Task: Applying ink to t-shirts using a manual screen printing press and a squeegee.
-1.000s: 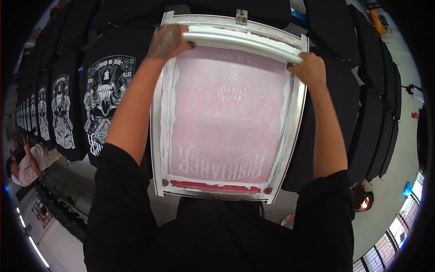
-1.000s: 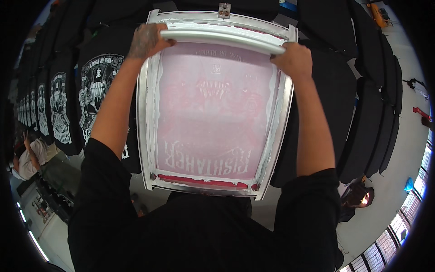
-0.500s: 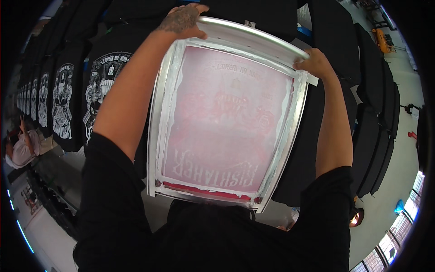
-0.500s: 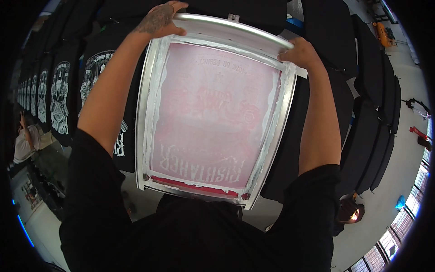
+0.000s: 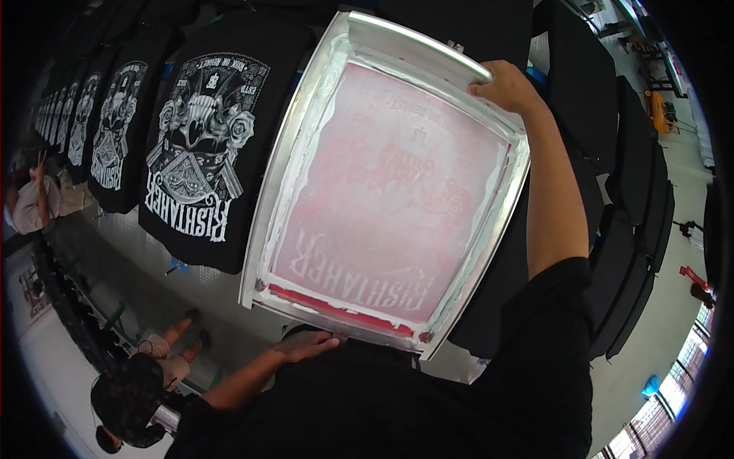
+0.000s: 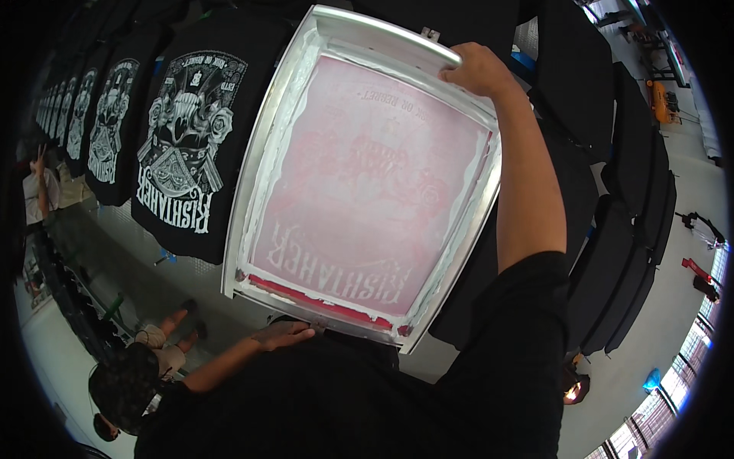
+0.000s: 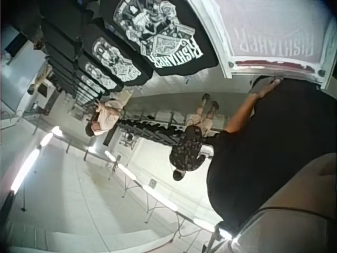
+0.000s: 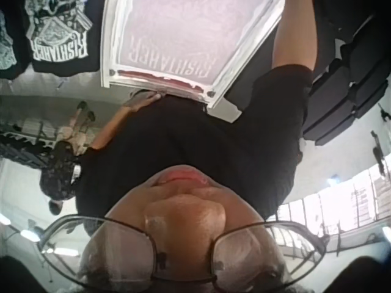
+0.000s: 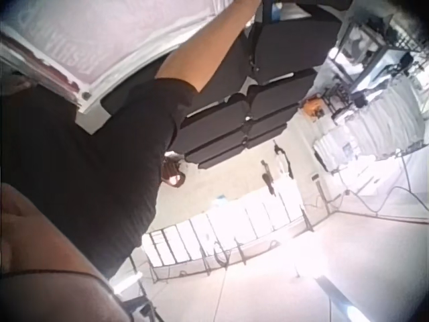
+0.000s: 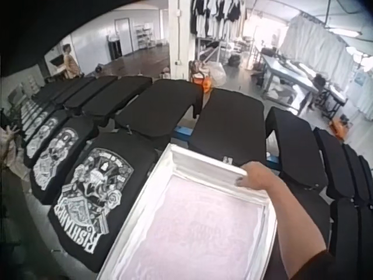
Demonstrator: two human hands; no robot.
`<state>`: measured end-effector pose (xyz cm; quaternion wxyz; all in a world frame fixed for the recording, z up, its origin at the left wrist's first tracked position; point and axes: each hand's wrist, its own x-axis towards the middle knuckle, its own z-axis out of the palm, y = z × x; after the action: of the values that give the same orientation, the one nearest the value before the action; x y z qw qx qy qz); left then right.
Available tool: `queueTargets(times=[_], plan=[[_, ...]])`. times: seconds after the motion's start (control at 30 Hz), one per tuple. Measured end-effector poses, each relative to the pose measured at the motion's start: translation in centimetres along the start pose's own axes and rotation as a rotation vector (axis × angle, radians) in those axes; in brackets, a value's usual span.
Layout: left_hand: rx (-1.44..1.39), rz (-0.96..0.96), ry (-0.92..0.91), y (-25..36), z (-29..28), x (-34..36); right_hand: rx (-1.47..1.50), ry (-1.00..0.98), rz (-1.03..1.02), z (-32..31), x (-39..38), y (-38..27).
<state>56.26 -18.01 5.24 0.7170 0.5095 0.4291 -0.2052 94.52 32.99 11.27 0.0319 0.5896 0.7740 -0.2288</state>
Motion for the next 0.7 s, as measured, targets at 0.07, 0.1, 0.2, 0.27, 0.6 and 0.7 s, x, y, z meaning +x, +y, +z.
queueTargets(times=[0.07, 0.1, 0.2, 0.27, 0.6, 0.7], plan=[[-0.159, 0.064, 0.147, -0.5, 1.2, 0.4, -0.028, 0.043, -0.016, 0.7, -0.5, -0.2], [-0.156, 0.093, 0.119, -1.1, 1.4, 0.5, -0.049, 0.084, -0.028, 1.4, -1.1, -0.3], [-0.125, 0.154, 0.143, -3.8, 3.3, 2.4, -0.068, 0.075, -0.062, 3.1, -4.4, -2.1], [-0.064, 0.26, 0.24, -5.2, 4.0, 2.7, -0.08, 0.164, -0.13, 5.3, -7.6, -3.0], [-0.127, 0.355, 0.398, -3.9, 3.7, 3.0, -0.032, -0.026, -0.014, 18.5, -33.1, -19.3], [-0.011, 0.332, 0.385, -4.0, 3.8, 3.5, -0.035, 0.102, -0.084, 22.9, -40.6, -23.5]])
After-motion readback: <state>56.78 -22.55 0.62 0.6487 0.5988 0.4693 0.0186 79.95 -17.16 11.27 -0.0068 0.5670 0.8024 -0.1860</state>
